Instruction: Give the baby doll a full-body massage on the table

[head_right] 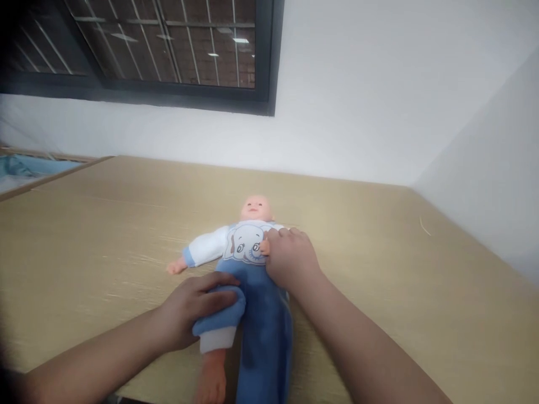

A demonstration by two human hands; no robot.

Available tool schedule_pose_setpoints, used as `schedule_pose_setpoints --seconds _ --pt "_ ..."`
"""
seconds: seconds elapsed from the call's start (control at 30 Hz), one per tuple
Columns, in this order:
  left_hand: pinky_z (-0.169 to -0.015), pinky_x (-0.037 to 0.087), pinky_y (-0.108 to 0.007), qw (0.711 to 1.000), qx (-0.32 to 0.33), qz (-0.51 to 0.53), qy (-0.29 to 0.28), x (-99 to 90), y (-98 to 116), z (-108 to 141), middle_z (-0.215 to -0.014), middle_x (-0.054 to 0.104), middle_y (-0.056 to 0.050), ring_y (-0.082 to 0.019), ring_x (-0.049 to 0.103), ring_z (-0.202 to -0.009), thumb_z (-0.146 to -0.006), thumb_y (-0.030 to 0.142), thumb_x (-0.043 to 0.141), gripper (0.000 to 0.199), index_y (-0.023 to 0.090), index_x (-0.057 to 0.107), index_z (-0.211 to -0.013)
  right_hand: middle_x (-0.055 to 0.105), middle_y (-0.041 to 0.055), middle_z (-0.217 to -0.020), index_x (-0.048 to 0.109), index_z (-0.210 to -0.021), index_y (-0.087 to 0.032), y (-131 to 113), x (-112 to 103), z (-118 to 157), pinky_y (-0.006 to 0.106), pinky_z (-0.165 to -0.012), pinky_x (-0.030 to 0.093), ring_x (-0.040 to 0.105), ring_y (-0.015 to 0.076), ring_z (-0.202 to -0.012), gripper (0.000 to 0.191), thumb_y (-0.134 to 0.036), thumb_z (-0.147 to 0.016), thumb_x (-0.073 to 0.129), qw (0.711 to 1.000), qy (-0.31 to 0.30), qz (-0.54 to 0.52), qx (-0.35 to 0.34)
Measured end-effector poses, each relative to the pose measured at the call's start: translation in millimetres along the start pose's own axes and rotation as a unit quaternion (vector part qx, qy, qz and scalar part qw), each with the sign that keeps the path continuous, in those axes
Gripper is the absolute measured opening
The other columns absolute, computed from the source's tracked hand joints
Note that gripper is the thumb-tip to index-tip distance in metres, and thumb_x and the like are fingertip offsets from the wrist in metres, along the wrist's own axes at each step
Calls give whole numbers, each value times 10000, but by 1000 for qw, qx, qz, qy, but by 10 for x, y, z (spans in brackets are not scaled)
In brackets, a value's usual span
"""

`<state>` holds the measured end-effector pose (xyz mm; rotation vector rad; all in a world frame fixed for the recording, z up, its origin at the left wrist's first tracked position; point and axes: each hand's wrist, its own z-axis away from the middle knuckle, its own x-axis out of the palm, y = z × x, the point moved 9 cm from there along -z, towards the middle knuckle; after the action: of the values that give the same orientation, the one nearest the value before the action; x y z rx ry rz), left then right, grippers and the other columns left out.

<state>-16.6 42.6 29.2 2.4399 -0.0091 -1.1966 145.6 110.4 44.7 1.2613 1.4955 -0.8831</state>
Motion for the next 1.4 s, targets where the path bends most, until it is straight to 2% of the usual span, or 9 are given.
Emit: schedule_pose_setpoints --seconds 0.17,0.33,0.53,0.6,0.67,0.73,0.93,1.2,1.4 --pt "-719 528 -241 999 -32 9 -38 94 -57 -85 -1194 616 -86 -178 651 -918 -873 181 598 286 238 591 -1154 653 112 -837 581 -914 -185 -21 51 25 371 -697 288 558 280 -795 101 -176 -837 516 999 -49 17 15" --pt "-741 540 -263 1000 -7 12 -6 42 5 -93 -1191 623 -100 -187 659 -920 -887 204 605 305 238 567 -1188 670 114 -881 599 -948 -181 3 45 -1 365 -709 309 572 283 -822 146 -185 -827 518 999 -33 7 6" --pt "-800 554 -299 1000 20 2 17 -3 65 -7 -1252 607 -120 -209 664 -974 -896 294 638 389 254 526 -1267 628 48 -759 534 -761 -206 379 105 -19 304 -619 305 534 207 -708 57 -156 -736 545 990 10 -119 74" --pt "-823 551 -305 1000 20 -3 11 6 58 34 -1278 595 -115 -212 663 -997 -896 333 643 411 262 519 -1282 591 5 -696 523 -724 -213 646 223 -3 285 -577 289 502 178 -653 62 -165 -705 558 965 25 -227 131" --pt "-863 540 -316 1000 20 -13 8 13 56 71 -1312 577 -111 -226 653 -1050 -891 366 649 428 269 522 -1288 573 -25 -666 548 -708 -212 958 403 29 272 -568 301 487 161 -629 62 -179 -669 583 908 50 -366 198" --pt "-916 517 -343 999 29 -27 6 22 77 94 -1330 564 -106 -250 626 -1112 -882 361 664 424 279 538 -1278 619 -21 -734 620 -740 -200 1244 621 67 262 -603 350 530 170 -706 161 -151 -587 623 793 90 -550 246" --pt "-982 449 -441 998 23 -42 -41 128 105 68 -1291 560 -93 -310 559 -1170 -861 326 673 311 294 631 -1167 680 50 -839 645 -822 -166 1587 1007 76 349 -760 539 658 244 -850 220 -234 -614 670 677 64 -691 246" --pt "-1073 377 -497 988 58 -125 -76 215 172 77 -1331 565 -81 -319 478 -1286 -923 213 597 281 313 655 -1179 695 76 -1100 628 -947 -186 1642 1136 93 343 -888 589 663 258 -1089 327 -226 -688 824 603 23 -760 242" --pt "-1107 365 -518 979 62 -161 -108 250 169 108 -1392 529 -79 -318 415 -1346 -914 158 578 430 346 592 -1301 665 88 -1223 620 -1098 -193 1603 1070 153 333 -957 560 629 252 -1184 427 -246 -731 832 604 -11 -763 229"
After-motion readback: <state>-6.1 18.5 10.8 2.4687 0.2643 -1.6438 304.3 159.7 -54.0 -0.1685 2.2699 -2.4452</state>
